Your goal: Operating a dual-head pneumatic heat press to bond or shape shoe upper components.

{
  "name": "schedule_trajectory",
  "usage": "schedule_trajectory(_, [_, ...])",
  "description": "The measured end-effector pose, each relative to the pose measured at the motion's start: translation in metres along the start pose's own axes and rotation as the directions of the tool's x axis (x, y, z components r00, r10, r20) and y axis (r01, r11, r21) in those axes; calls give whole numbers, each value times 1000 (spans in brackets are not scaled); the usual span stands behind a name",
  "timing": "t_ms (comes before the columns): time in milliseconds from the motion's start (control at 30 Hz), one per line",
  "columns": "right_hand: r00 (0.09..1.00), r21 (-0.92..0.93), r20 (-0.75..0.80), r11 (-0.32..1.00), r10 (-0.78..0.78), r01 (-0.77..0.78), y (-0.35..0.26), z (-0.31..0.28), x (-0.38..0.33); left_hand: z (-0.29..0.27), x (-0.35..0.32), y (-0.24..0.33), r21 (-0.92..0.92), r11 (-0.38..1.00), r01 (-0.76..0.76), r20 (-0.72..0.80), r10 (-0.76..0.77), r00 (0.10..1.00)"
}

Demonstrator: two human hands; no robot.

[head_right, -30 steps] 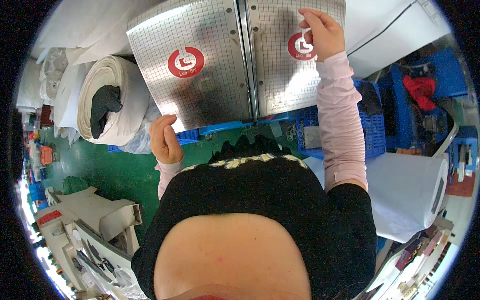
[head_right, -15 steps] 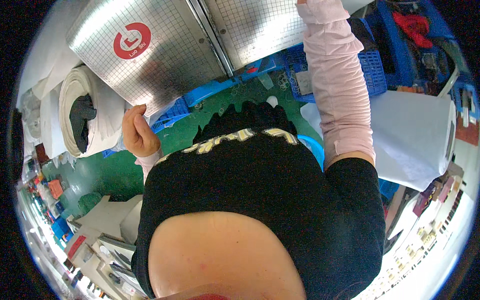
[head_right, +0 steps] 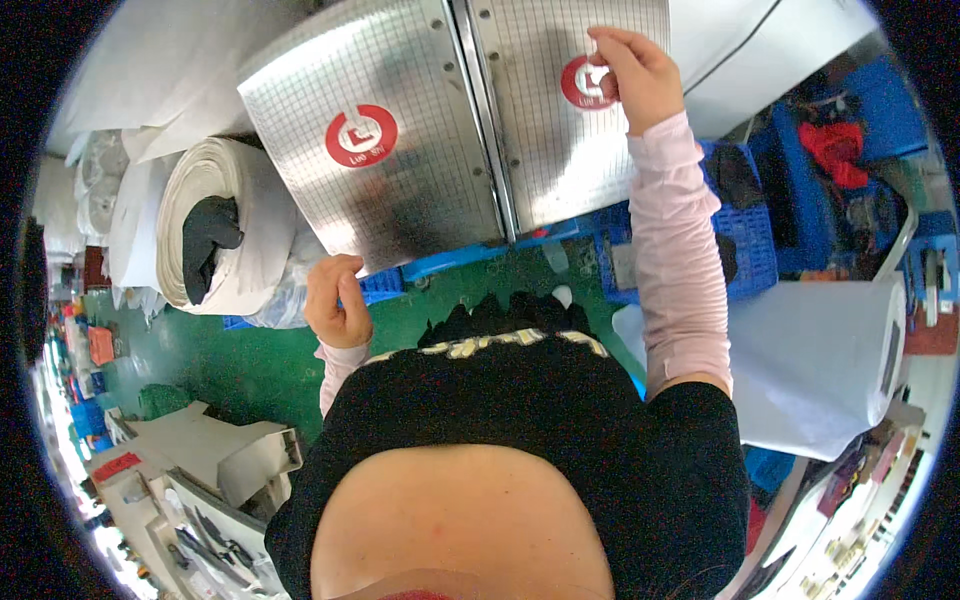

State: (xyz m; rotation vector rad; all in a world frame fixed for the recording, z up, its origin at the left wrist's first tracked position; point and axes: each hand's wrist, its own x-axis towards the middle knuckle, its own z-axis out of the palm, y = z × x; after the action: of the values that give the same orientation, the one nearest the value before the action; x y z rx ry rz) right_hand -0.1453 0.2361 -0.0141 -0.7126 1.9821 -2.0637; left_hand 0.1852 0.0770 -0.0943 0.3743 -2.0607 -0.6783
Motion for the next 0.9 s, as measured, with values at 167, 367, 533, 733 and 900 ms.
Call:
schedule_trajectory(167, [999,40,47,999,1,-3,-7,8,3,-8,-7,1,14,1000,2,-37,-2,999])
schedule_trajectory(367, [999,46,43,999,-2,0,-8,17,11,-12,-8,-1,36,999,2,-45,0,999])
schedule_trajectory(533, [999,59,45,998,13,-16,-7,18,14,-13,-6,0,42,999,-6,-33,7,999])
schedule_trajectory(733, [999,30,47,1000,9,-10,-6,14,18,-12,-3,-1,47,999,9,-17,-8,1000])
schedule_trajectory(900, [999,25,47,999,21,-22,-9,13,19,-11,-2,-1,47,999,-12,-26,13,1000])
